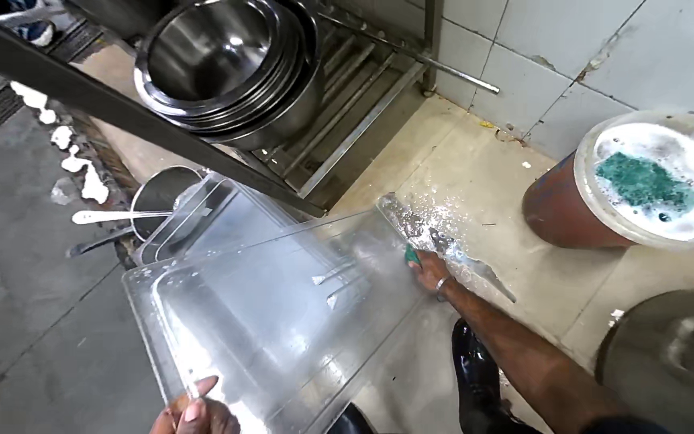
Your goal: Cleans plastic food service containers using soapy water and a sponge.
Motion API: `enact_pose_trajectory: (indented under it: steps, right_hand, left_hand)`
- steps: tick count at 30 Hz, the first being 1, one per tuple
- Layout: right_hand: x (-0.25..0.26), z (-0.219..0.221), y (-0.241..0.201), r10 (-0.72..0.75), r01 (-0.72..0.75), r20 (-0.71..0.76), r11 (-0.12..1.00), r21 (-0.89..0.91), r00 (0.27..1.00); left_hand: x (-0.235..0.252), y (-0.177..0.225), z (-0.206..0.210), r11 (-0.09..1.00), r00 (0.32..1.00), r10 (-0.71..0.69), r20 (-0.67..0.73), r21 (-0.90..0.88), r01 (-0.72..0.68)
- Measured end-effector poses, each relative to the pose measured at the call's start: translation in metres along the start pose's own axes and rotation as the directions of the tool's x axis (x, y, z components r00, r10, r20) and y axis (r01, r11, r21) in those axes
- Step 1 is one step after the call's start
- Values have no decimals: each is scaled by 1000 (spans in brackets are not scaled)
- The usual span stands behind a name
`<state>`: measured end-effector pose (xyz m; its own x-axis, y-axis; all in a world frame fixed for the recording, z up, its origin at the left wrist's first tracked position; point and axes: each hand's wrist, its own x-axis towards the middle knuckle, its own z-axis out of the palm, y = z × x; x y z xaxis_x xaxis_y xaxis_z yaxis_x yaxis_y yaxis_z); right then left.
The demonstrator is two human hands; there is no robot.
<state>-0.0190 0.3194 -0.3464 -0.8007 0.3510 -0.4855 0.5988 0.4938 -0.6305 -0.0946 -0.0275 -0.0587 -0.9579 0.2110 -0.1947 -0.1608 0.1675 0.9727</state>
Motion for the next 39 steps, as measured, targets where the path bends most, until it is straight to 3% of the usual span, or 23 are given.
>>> enact_pose_trajectory:
  steps: [4, 7, 9, 12, 14, 16, 19, 22, 25, 27, 31, 33, 35, 39]
  right_hand:
    - [-55, 12, 27, 124, -127, 102, 992, 20, 987]
    - [-84, 5, -1, 151, -144, 189, 988, -50, 970]
    - [-107, -1, -34, 77, -47, 252, 991, -124, 965]
    - [-143, -18, -89, -250, 301, 346, 948, -101, 904]
    - [-159, -28, -123, -518, 568, 374, 822, -30, 769]
    - [-164, -35, -161, -726, 768, 375, 638, 55, 576]
    - [-176, -32, -220, -898, 906, 310, 379, 189, 312]
    - [-187, -16, -261, -976, 952, 128, 200, 231, 174]
    - [-186, -14, -265, -982, 952, 61, 189, 241, 179]
    - [-180, -21, -245, -974, 945, -15, 216, 247, 227]
    - [-163, -31, -208, -810, 853, -270, 495, 162, 521]
    - [-153, -30, -210, -714, 790, -360, 601, 125, 600]
    - [-156, -14, -209, -745, 807, -315, 564, 175, 589]
    - [-172, 3, -209, -926, 883, -119, 296, 364, 359]
  left_hand:
    - [-1, 8, 13, 998, 990, -45, -132, -40, 40]
    - [1, 9, 21, 998, 972, -51, -231, -49, 41]
    - [1, 6, 20, 998, 964, -61, -260, -47, 50]
    - [0, 1, 13, 996, 961, -85, -262, -8, 85]
    - [-1, 1, 14, 996, 961, -94, -261, -11, 94]
    - [-2, 4, 17, 994, 960, -111, -258, -27, 108]
    - [-2, 5, 17, 987, 957, -150, -246, -87, 133]
    - [3, 6, 15, 969, 951, -193, -240, -201, 145]
    - [2, 9, 14, 943, 948, -225, -224, -293, 154]
    - [-1, 10, 16, 926, 944, -256, -208, -333, 177]
    - [-4, 14, 19, 925, 944, -273, -184, -321, 205]
    - [0, 18, 21, 923, 950, -259, -177, -334, 189]
    - [-2, 18, 24, 923, 952, -253, -172, -339, 184]
    - [3, 12, 16, 926, 942, -260, -215, -333, 179]
